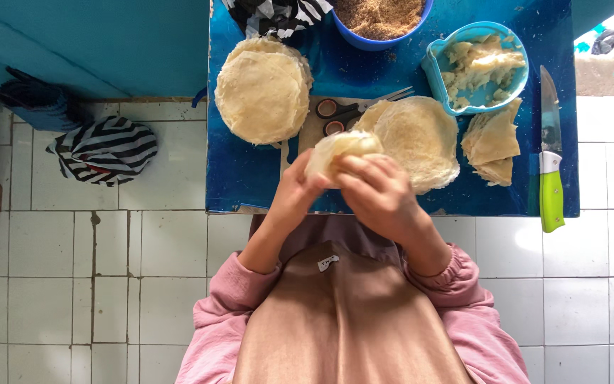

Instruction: The person sits at a small blue table and peels thin, round pastry sheets apart one at a time, tearing off ragged edge pieces and stacking the separated sheets. They occasionally reach into a checkered cloth bundle for more sheets and set trimmed scraps aside on the table.

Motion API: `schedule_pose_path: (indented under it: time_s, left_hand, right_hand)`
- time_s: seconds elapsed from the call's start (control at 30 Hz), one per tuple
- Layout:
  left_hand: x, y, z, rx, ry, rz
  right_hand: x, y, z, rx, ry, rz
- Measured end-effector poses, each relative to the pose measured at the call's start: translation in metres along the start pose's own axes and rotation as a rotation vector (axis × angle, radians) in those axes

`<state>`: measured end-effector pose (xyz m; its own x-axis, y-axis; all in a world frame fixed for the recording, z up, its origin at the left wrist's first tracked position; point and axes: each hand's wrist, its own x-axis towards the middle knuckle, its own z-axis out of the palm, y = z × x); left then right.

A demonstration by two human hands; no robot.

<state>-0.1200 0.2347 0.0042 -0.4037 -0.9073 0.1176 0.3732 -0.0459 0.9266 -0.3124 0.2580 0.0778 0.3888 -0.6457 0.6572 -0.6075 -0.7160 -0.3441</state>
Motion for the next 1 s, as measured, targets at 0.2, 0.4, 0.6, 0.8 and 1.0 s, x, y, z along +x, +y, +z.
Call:
schedule_pose_path:
  time_s: [0.2, 0.4, 0.6, 0.8, 1.0]
  left_hand:
    - [-0.009, -0.003, -0.003, 0.189, 0.028, -0.131]
    - [-0.009, 0.015, -0.007, 0.33, 0.11, -0.1]
    - [-0.01, 0.02, -0.015, 0.324, 0.07, -0.138]
    - [-0.007, 0.0, -0.004, -0.126, 0.168, -0.156]
    - [-0.008, 0.025, 0.024, 0.322, 0.204, 0.114]
  right_hand:
    - [-0.008, -0.004, 0.018, 0.171, 0.037, 0.201]
    - [-0.026, 0.0, 0.022, 0.613, 0.123, 0.752]
    - [-0.029, 0.015, 0.021, 0.886, 0.079, 0.939]
    - [-0.023, 0.025, 0.027, 1.279, 0.263, 1.01]
    - [-0.012, 0.028, 0.017, 1.331, 0.105, 0.987]
